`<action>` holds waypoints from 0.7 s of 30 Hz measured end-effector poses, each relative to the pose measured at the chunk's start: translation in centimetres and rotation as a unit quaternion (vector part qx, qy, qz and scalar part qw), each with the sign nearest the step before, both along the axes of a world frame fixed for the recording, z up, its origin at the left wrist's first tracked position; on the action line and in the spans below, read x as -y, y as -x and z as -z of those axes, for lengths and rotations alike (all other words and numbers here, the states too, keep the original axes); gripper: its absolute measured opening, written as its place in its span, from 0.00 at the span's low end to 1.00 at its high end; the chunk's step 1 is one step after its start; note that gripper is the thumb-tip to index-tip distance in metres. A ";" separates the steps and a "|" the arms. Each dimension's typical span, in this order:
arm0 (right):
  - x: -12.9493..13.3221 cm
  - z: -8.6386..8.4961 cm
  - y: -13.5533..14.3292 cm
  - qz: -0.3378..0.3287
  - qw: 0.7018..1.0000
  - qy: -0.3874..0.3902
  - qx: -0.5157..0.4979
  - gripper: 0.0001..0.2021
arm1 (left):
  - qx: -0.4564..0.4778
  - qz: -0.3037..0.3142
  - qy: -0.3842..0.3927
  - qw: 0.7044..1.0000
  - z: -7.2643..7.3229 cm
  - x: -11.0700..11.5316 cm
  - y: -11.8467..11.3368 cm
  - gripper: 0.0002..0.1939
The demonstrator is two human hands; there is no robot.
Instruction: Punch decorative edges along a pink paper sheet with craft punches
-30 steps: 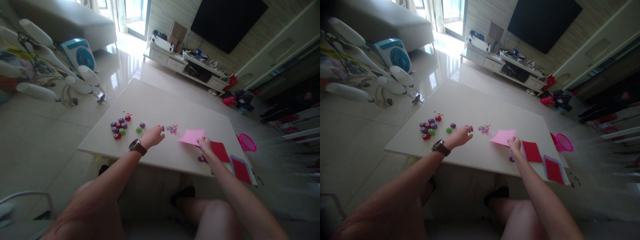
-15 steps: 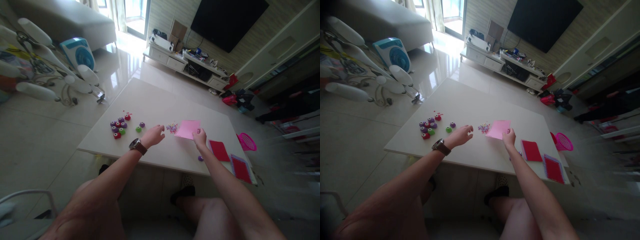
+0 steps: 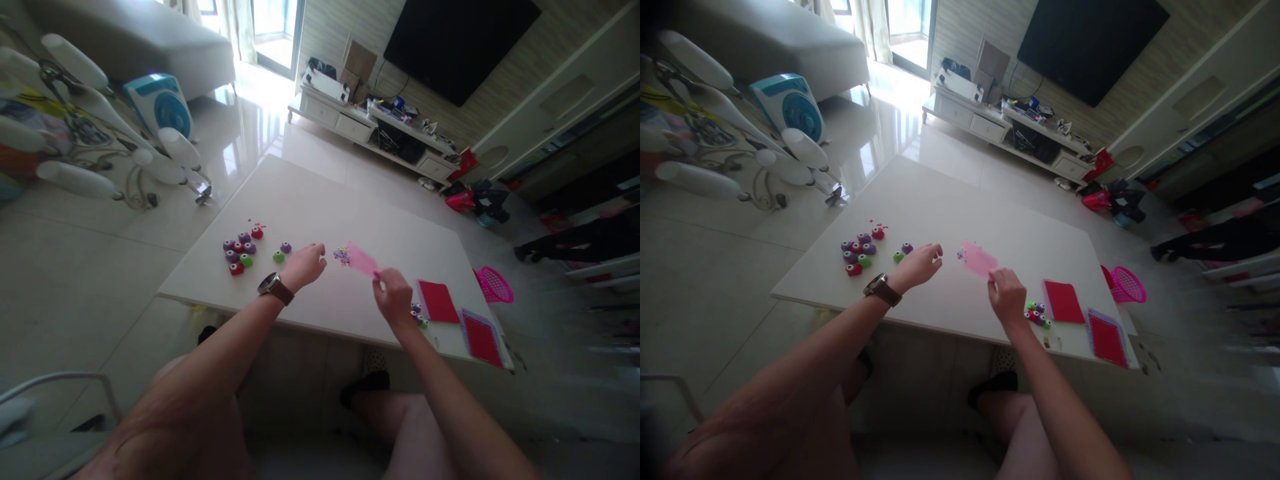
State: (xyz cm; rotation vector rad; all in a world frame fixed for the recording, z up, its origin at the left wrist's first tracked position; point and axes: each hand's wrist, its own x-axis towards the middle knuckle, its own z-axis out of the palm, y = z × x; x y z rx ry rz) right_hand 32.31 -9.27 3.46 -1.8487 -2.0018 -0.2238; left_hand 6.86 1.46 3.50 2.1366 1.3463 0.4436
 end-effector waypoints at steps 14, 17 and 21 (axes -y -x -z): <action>3.5 5.4 4.7 -0.096 0.974 0.183 -0.094 0.13 | -0.102 0.219 0.001 0.970 2.8 5.8 -2.5 0.16; -0.1 3.6 4.0 -0.059 0.979 0.113 -0.157 0.08 | -0.108 0.212 0.001 0.971 3.4 6.2 -2.6 0.18; -5.3 3.5 6.9 -0.100 0.970 0.121 -0.184 0.07 | -0.080 0.195 0.030 0.977 4.5 6.7 -2.9 0.20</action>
